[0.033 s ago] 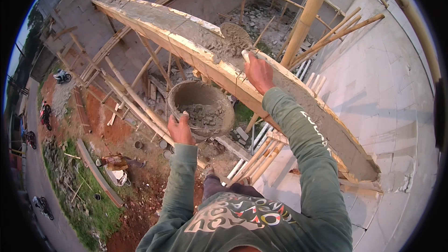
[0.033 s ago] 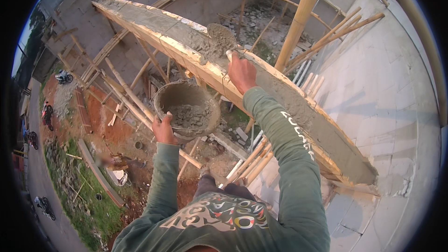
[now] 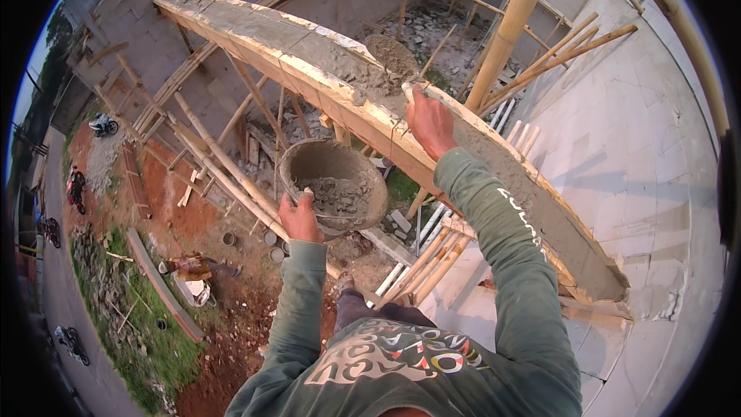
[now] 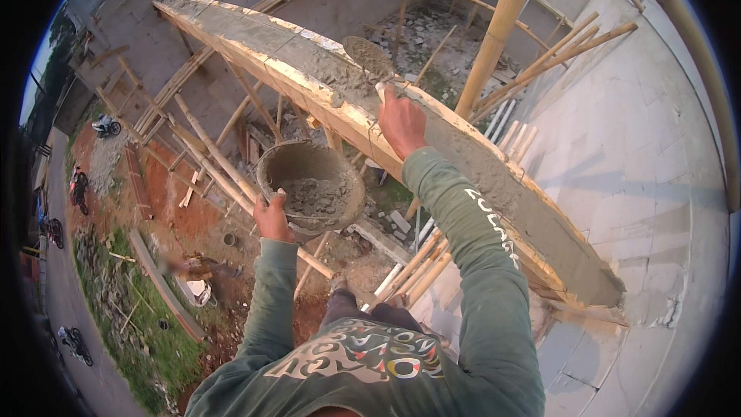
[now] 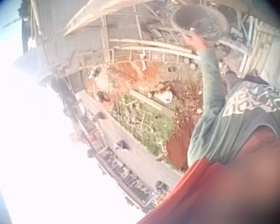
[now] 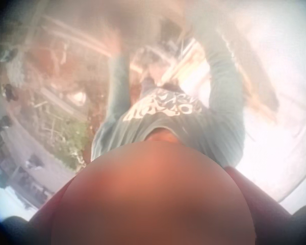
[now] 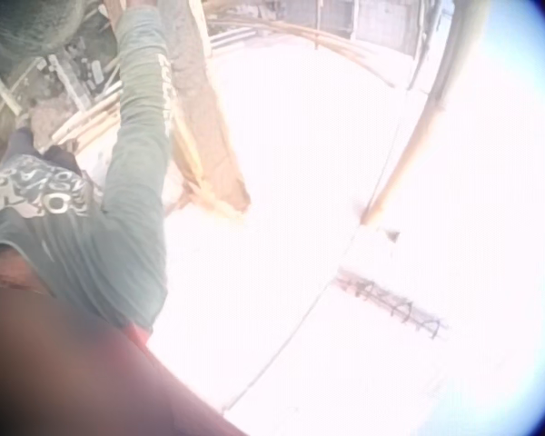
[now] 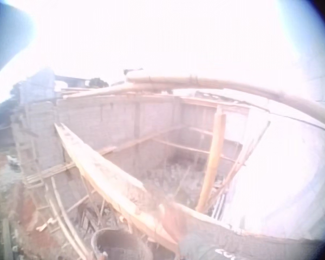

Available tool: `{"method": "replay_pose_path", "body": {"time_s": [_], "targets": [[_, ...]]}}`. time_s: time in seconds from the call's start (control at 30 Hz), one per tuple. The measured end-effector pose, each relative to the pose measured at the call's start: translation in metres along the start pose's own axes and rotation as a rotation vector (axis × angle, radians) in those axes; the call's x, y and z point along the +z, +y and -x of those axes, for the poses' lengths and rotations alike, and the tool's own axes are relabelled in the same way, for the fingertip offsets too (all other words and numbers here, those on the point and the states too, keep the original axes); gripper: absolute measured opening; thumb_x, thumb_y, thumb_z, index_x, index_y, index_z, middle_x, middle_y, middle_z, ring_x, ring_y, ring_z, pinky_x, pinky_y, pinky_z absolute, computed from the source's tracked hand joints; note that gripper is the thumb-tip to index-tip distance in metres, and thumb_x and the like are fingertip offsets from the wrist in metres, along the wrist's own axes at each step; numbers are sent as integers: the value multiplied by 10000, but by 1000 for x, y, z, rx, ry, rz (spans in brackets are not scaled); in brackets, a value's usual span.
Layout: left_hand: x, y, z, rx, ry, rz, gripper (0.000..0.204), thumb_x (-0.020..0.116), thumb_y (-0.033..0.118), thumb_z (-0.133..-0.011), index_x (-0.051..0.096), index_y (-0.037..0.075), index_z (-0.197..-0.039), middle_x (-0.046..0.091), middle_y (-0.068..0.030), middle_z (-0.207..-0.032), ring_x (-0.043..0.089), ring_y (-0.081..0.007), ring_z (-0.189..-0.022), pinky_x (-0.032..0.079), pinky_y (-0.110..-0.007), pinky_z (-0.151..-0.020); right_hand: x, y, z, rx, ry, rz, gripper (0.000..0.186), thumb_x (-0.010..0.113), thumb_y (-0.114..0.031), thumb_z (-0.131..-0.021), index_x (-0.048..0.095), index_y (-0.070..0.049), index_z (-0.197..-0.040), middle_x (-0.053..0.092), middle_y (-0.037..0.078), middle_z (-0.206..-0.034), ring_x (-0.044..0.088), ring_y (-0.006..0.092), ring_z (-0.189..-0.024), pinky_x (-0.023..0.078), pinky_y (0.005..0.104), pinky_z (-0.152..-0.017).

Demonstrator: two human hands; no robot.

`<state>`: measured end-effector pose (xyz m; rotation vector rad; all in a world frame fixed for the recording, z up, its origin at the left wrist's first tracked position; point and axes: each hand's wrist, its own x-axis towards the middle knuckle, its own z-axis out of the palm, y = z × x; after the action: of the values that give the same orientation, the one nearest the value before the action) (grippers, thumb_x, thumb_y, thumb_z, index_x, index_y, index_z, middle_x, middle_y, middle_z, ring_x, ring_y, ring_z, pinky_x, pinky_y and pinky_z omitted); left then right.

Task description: The person scoops wet cement from a bucket using a trowel and applies it to a curved wooden beam on a bamboo scaffold. They repeatedly smooth the cement along the beam's surface while standing on the scaffolding.

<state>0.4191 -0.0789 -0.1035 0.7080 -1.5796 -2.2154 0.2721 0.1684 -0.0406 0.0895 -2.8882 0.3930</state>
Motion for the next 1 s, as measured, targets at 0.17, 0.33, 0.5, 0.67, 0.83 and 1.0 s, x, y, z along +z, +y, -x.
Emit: {"method": "replay_pose_path", "body": {"time_s": [0.17,0.33,0.5,0.67,0.83,1.0], "targets": [[-22,-31,4,-40,16,-112,345,588,6,-786,574,-52,-1125,604,-60,-955,545,-149,-839,447,-292,-786,-27,1,30,-53,131,34,472,616,-234,-842,545,-70,-1279,661,184,-803,650,359,-710,510,463,-613],[-27,-33,11,-43,-148,-180,399,567,0,-786,563,-49,-1182,619,-53,-1016,548,-143,-893,445,-276,-808,-45,13,110,-314,-90,-58,443,653,-212,-834,576,-94,-1254,626,143,-751,642,308,-653,501,416,-545],[-9,-17,30,-87,-302,-82,351,559,11,-801,578,-52,-1146,620,-45,-1001,540,-126,-865,441,-260,-790,20,17,161,-338,-299,192,416,651,-230,-822,592,-67,-1200,589,180,-637,638,329,-593,489,426,-489],[15,-23,42,-94,-457,-210,294,572,18,-824,587,-47,-1110,616,-32,-959,527,-109,-832,436,-252,-765,67,25,200,-88,-653,-322,349,594,-226,-863,616,-39,-1157,628,257,-721,681,325,-731,505,440,-567],[7,-34,50,-175,-495,-219,290,589,28,-824,594,-40,-1106,612,-17,-962,524,-106,-844,432,-253,-776,53,47,229,538,-929,-898,306,581,-246,-872,655,-50,-1095,585,107,-654,579,168,-579,442,333,-539],[2,-26,76,-224,-471,-158,299,610,35,-823,597,-28,-1116,605,-4,-956,513,-99,-846,428,-259,-790,-8,64,246,471,-875,-953,332,542,-232,-914,631,-39,-1169,517,8,-636,454,82,-498,363,267,-459]]}}
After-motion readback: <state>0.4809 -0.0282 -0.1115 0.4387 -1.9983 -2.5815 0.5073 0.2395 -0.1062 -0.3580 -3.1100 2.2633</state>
